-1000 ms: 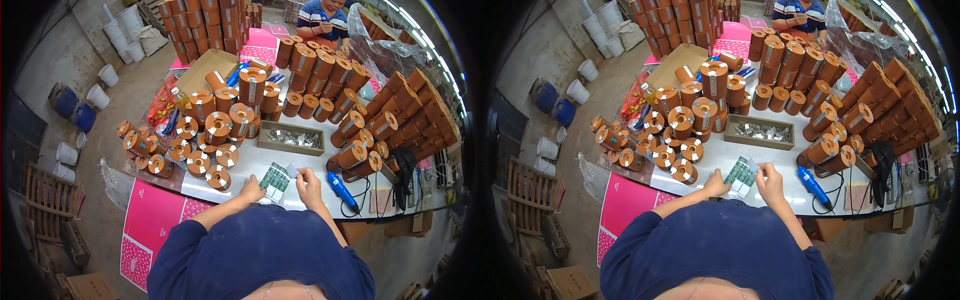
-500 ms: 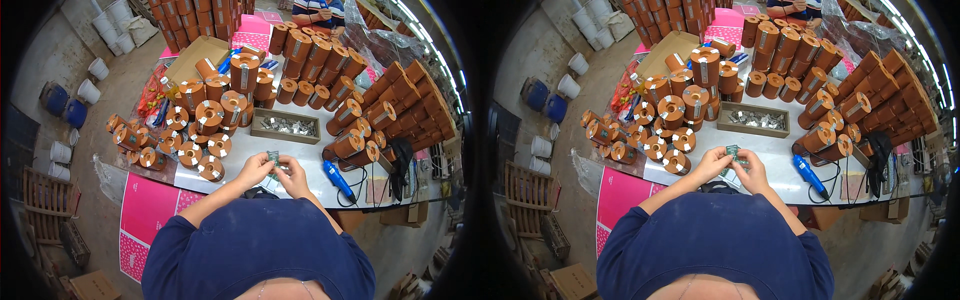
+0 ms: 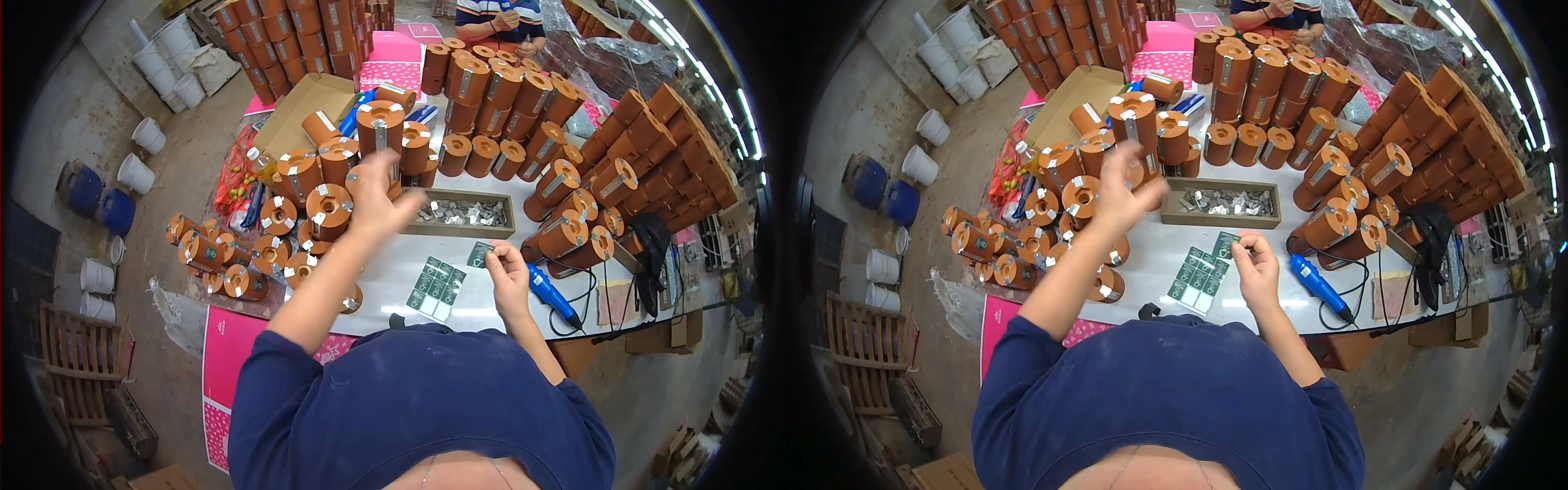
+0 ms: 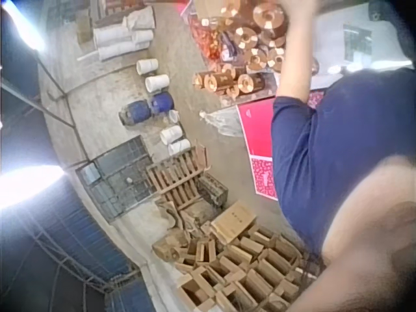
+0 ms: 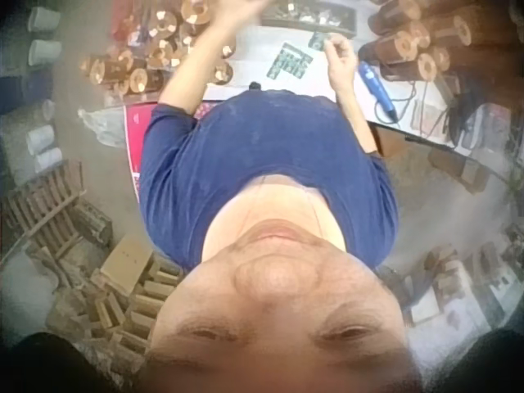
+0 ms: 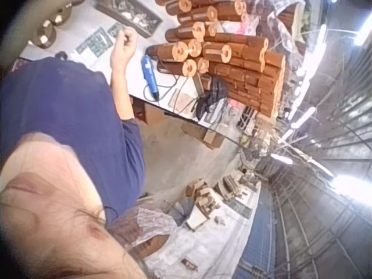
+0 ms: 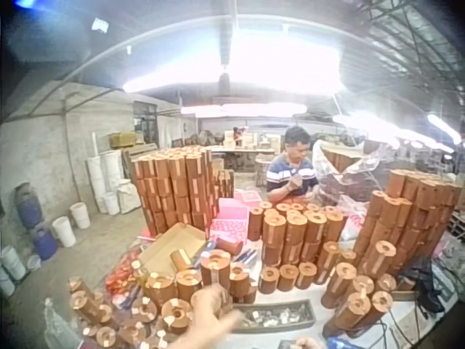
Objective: Applying labels and stickers to wood cylinders for furniture assembly.
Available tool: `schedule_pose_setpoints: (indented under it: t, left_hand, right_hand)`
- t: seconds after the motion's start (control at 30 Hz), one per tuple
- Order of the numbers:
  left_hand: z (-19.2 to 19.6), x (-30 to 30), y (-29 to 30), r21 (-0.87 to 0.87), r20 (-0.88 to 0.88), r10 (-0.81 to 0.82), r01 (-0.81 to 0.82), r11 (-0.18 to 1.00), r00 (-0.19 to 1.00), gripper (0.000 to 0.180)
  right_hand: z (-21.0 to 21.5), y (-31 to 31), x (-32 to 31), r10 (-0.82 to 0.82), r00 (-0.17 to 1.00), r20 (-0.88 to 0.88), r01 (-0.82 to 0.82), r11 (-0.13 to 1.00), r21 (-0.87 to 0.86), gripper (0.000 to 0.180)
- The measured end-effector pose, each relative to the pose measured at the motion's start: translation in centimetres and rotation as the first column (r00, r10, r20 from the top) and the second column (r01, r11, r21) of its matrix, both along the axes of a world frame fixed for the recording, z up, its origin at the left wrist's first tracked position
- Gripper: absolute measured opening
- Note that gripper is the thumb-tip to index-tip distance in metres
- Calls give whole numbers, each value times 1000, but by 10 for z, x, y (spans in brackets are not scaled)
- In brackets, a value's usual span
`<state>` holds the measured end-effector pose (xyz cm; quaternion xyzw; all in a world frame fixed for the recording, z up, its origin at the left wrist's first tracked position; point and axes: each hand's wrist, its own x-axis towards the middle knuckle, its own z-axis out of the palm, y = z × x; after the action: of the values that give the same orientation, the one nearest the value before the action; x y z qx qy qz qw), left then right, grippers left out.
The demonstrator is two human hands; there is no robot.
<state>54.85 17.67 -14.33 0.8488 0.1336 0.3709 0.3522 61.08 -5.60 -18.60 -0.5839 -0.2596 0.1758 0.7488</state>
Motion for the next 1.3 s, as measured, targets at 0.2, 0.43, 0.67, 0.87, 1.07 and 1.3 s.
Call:
schedule_pose_setpoints:
  t: [0.2,0.43,0.67,0.87,1.07,1.3]
  left_hand:
    - [6,55,76,-152,-209,326,-360,920,922,99]
    - [-8,64,87,-282,-65,168,-179,943,984,78]
    - [41,-12,0,-843,485,-276,528,104,830,54]
    - [12,-54,-62,-909,348,-205,383,166,915,54]
    - [0,-69,-72,-901,358,-221,397,171,907,84]
    - [2,-74,-78,-889,334,-236,389,242,912,100]
  right_hand:
    - [-5,-17,1,-75,996,-45,73,996,-51,6]
    - [4,-24,-1,-73,992,-104,69,997,-42,6]
    - [67,-7,6,91,992,-88,-80,989,123,6]
    - [98,30,-12,319,937,-144,-310,947,80,9]
    - [85,38,-25,380,868,-320,-416,908,-51,8]
    - [84,31,-31,351,915,-200,-380,915,-136,15]
